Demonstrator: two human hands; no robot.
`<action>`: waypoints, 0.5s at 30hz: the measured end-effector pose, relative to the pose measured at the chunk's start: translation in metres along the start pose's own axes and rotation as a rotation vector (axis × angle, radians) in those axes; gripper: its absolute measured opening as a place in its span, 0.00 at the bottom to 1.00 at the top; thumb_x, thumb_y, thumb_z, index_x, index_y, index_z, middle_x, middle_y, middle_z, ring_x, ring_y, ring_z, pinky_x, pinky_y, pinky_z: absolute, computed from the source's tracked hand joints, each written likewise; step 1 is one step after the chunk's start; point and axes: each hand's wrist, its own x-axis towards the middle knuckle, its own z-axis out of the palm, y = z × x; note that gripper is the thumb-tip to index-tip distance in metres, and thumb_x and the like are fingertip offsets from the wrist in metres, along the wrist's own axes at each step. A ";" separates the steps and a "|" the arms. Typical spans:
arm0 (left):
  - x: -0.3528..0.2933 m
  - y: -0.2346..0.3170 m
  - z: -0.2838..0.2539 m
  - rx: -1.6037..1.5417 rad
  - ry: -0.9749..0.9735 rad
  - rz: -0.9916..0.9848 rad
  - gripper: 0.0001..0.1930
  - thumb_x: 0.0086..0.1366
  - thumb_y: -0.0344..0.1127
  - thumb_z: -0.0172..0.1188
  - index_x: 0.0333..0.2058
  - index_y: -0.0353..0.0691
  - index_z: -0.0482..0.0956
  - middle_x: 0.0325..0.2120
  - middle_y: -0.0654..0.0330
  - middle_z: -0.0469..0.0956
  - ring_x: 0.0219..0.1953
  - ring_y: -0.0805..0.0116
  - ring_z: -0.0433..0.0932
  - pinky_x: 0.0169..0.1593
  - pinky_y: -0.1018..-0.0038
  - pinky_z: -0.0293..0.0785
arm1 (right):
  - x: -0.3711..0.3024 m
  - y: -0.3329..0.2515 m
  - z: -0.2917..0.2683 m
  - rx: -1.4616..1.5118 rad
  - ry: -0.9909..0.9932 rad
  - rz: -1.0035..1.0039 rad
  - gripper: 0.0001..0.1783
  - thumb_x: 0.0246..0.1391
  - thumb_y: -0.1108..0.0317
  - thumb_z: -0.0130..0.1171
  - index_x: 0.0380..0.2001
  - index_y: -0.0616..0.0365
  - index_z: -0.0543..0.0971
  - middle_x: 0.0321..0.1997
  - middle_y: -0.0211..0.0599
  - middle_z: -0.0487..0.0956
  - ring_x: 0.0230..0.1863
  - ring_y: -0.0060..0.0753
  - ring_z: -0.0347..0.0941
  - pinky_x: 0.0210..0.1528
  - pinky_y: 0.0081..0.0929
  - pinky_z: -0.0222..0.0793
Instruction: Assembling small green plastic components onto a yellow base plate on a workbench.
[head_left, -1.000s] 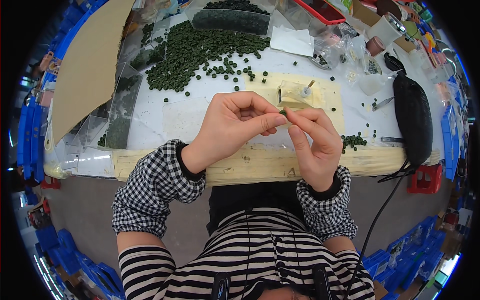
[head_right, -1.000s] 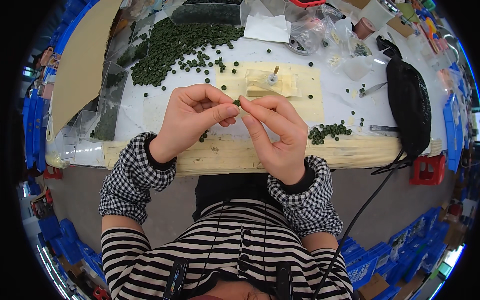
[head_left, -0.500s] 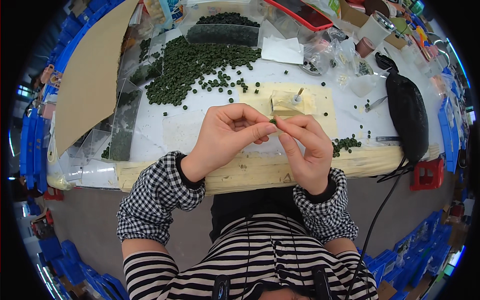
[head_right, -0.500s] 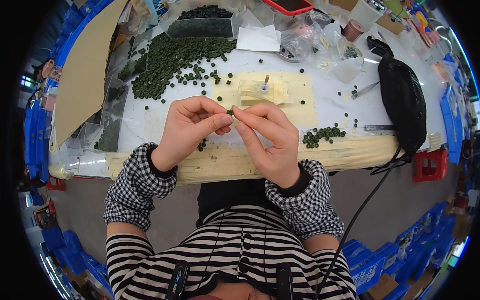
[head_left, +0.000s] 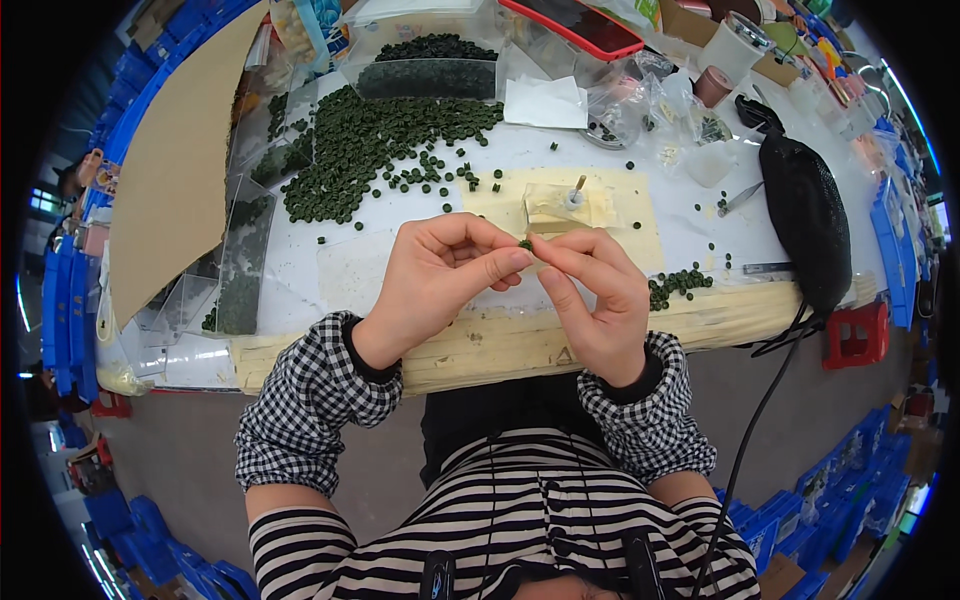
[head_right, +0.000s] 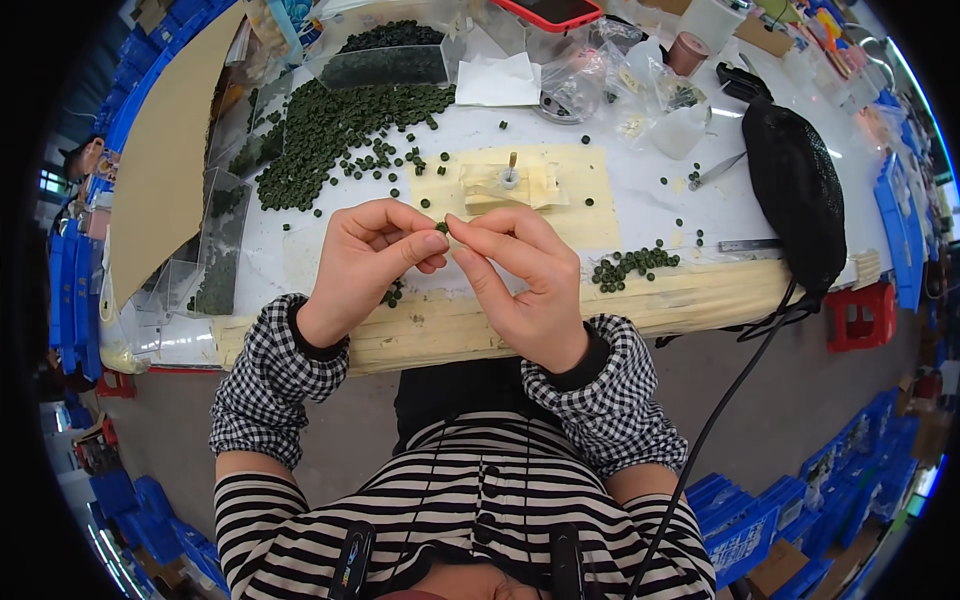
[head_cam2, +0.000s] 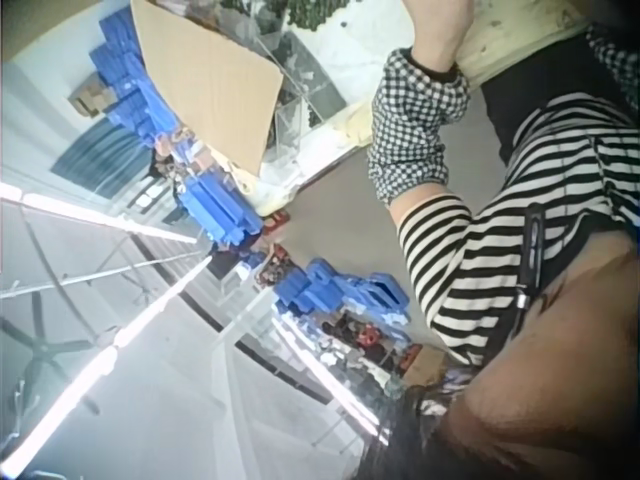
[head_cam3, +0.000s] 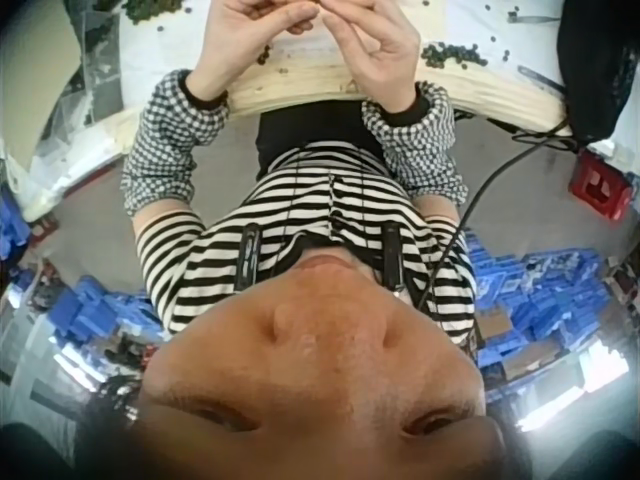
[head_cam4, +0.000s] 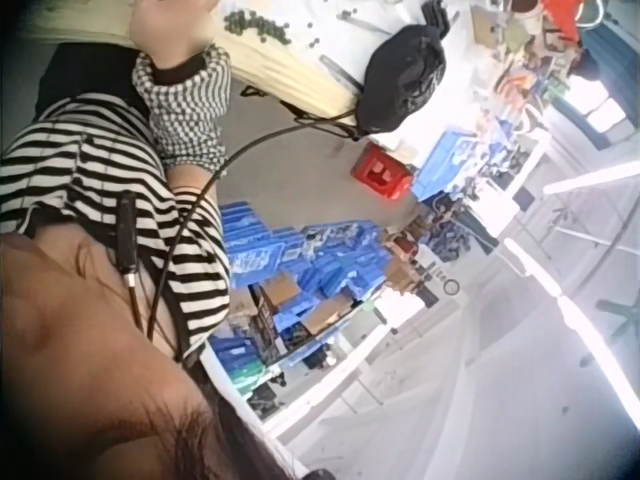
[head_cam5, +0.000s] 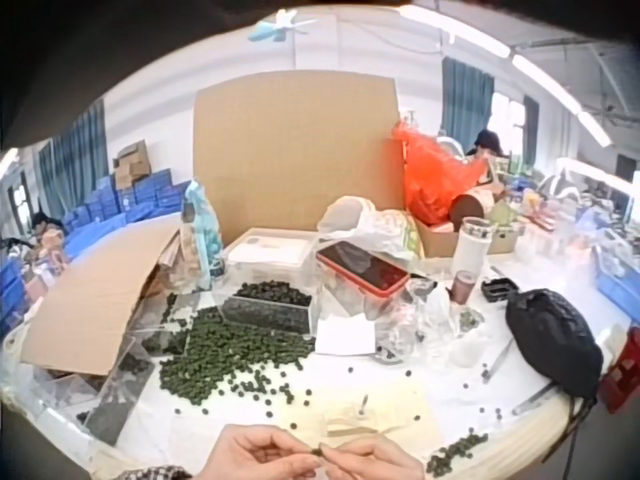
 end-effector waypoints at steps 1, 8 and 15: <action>0.000 0.000 0.000 -0.003 -0.001 -0.002 0.08 0.60 0.30 0.65 0.36 0.31 0.80 0.29 0.58 0.81 0.31 0.76 0.80 0.35 0.81 0.78 | 0.000 0.000 0.000 0.002 0.000 0.002 0.14 0.51 0.80 0.61 0.43 0.64 0.82 0.36 0.38 0.78 0.36 0.28 0.74 0.39 0.21 0.70; 0.002 -0.004 0.000 -0.035 0.024 0.034 0.09 0.63 0.28 0.61 0.40 0.29 0.80 0.34 0.55 0.82 0.34 0.74 0.80 0.39 0.79 0.79 | 0.001 0.000 0.001 0.003 -0.003 -0.034 0.15 0.51 0.80 0.61 0.44 0.64 0.81 0.36 0.38 0.77 0.36 0.28 0.74 0.39 0.21 0.70; 0.001 -0.005 0.000 0.034 -0.003 0.082 0.11 0.65 0.27 0.58 0.45 0.29 0.79 0.35 0.55 0.82 0.36 0.74 0.80 0.42 0.79 0.78 | 0.000 0.001 0.001 -0.010 0.001 -0.057 0.16 0.50 0.81 0.61 0.45 0.64 0.81 0.37 0.38 0.77 0.36 0.28 0.74 0.39 0.20 0.70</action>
